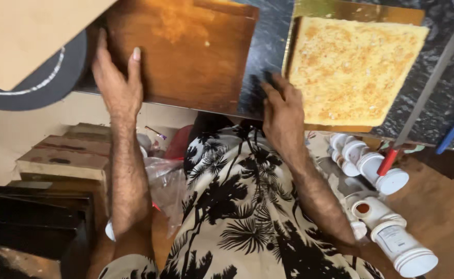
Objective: The person prepares cake layers by trimming off the crust with a long serrated knife, scraping a flat surface with a smaller knife, and then sprinkling crumbs by hand onto a cake base on a turntable before retrieving more supplies from a storage area.
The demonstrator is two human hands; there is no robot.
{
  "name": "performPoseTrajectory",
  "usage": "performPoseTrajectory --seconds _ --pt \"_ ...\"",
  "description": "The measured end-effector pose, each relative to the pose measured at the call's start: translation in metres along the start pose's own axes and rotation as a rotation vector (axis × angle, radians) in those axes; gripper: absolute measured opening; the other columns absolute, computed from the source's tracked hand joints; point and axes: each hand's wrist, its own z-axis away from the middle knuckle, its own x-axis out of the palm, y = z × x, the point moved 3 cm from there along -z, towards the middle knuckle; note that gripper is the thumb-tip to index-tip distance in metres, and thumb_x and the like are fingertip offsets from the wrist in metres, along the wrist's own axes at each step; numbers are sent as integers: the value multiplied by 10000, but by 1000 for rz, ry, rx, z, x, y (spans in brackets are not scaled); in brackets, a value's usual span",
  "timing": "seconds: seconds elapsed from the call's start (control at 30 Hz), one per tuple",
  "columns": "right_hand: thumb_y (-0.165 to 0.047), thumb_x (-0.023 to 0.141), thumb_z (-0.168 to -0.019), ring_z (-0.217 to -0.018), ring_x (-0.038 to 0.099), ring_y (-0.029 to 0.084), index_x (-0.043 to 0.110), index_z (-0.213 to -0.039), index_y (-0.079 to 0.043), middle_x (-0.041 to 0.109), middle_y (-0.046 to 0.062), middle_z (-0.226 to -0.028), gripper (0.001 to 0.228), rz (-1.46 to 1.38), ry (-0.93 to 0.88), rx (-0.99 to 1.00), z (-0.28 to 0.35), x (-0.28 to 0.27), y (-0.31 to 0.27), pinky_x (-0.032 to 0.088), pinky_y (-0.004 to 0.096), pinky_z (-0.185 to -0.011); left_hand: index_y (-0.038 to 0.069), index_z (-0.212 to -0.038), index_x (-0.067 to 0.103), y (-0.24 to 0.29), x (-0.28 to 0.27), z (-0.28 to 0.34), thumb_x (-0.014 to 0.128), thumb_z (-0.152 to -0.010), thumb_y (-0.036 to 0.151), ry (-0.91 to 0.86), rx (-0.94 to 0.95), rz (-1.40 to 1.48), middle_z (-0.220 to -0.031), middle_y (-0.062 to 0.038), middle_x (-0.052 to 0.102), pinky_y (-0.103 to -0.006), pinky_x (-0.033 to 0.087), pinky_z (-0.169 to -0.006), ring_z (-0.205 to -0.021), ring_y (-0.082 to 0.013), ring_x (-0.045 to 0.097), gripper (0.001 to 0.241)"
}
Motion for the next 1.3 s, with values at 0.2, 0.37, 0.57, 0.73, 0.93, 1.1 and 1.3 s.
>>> performPoseTrajectory --seconds 0.2,0.37,0.57,0.73,0.93,1.1,1.3 --pt "-249 812 -948 -1151 576 463 488 -1395 235 554 359 -1324 734 -138 86 79 -50 39 -40 489 540 -967 -16 -1497 468 -41 10 -29 739 -1033 454 -100 -334 101 -1495 -236 579 -414 412 -1218 -1418 -348 551 714" --pt "-174 796 -907 -1144 741 216 646 -1374 36 757 142 -1226 534 -1106 -238 791 -85 58 -21 574 361 -1021 -90 -1506 440 -63 20 -43 800 -1031 410 -140 -287 140 -1512 -274 498 -440 357 -1182 -1406 -369 475 778" --pt "31 788 -847 -1230 636 286 489 -1437 31 635 229 -1350 661 -1415 -116 396 -96 62 -25 557 414 -1070 26 -1412 596 -23 -1 -38 878 -937 265 -125 -435 324 -1356 -97 652 -350 465 -1067 -1206 -196 596 602" --pt "-33 797 -823 -1256 663 216 546 -1369 -17 678 137 -1330 601 -1149 -296 733 -56 -6 44 563 384 -1046 -10 -1349 656 58 20 -4 787 -985 -74 -313 -565 981 -1125 -60 766 -326 585 -1099 -1092 -165 708 391" --pt "136 703 -843 -1161 708 235 566 -1398 16 695 135 -1303 583 -1093 9 646 49 -137 185 592 346 -989 23 -1470 557 166 131 67 827 -871 74 -701 -618 1251 -1322 -201 645 -367 600 -844 -1012 -230 658 659" --pt "157 744 -877 -1190 702 239 548 -1400 42 688 149 -1324 570 -1085 114 557 76 -175 259 576 360 -1085 35 -1458 497 229 213 91 827 -827 230 -718 -521 1054 -1361 -182 639 -416 616 -989 -1200 -248 683 739" --pt "102 772 -817 -1156 680 228 567 -1449 35 681 122 -1263 668 -1110 112 415 32 -172 230 558 326 -1057 41 -1473 507 220 227 90 813 -893 228 -544 -408 957 -1265 -175 743 -371 670 -942 -1107 -217 766 682"
